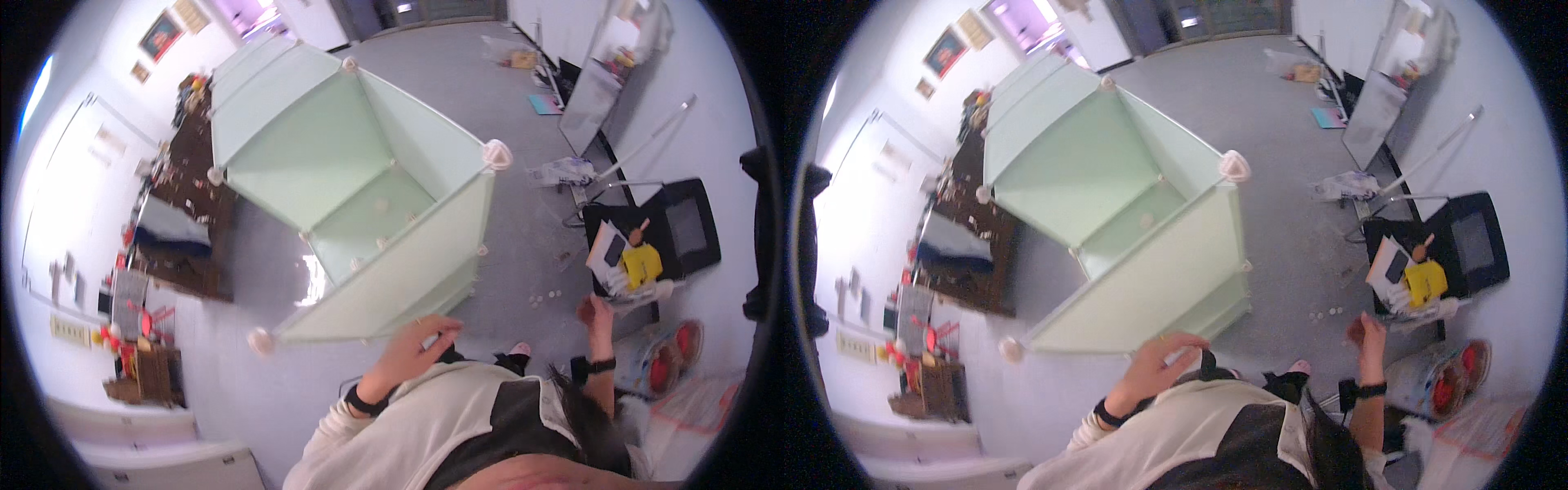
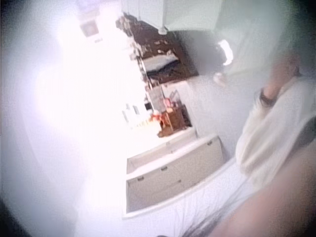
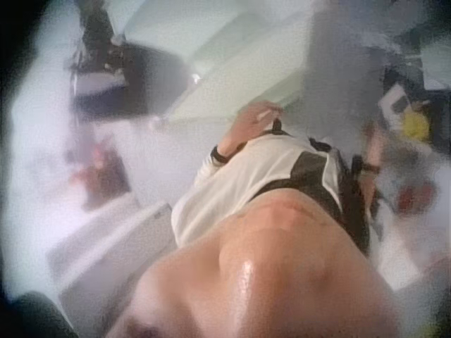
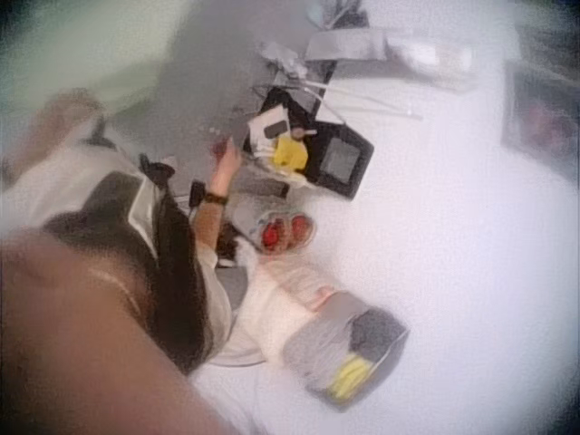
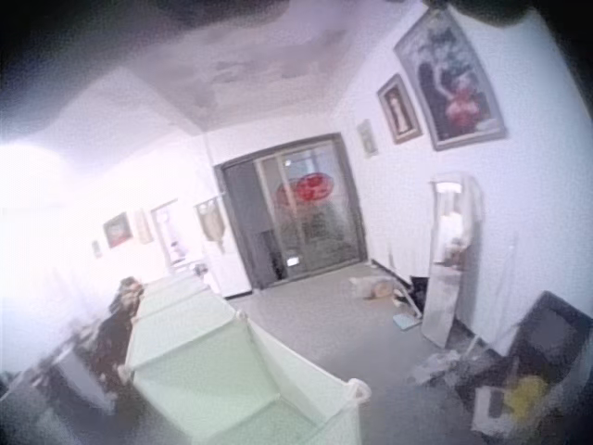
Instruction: The person assembles a light green modular shelving unit by inserting translucent panels into a frame and securing them with white plastic clips. They repeatedly lift panels, align edges, and snap clips into place while rotating the structure to access different sides.
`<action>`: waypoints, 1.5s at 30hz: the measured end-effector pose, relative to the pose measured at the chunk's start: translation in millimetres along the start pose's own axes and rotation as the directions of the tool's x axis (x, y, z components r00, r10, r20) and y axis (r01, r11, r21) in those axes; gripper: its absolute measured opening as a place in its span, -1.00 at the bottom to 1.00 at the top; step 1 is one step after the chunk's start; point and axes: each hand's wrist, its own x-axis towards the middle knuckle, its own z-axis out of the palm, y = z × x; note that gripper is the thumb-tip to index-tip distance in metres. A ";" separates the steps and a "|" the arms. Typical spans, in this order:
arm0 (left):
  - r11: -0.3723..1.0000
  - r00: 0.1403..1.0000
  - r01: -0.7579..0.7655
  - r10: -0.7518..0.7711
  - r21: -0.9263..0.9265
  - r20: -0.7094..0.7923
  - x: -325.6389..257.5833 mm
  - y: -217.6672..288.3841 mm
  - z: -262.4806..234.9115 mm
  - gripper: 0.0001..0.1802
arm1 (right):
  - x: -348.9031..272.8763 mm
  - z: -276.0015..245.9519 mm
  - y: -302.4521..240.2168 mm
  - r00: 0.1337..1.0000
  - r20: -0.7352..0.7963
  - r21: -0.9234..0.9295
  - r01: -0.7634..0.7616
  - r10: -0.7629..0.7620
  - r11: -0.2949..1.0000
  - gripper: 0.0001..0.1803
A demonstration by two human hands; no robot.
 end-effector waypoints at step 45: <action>0.462 -0.554 0.816 0.458 -0.346 -0.695 530.3 32.0 -118.2 -0.52 | 465.5 1169.9 -306.8 0.026 0.960 0.264 0.247 -0.278 0.933 -0.76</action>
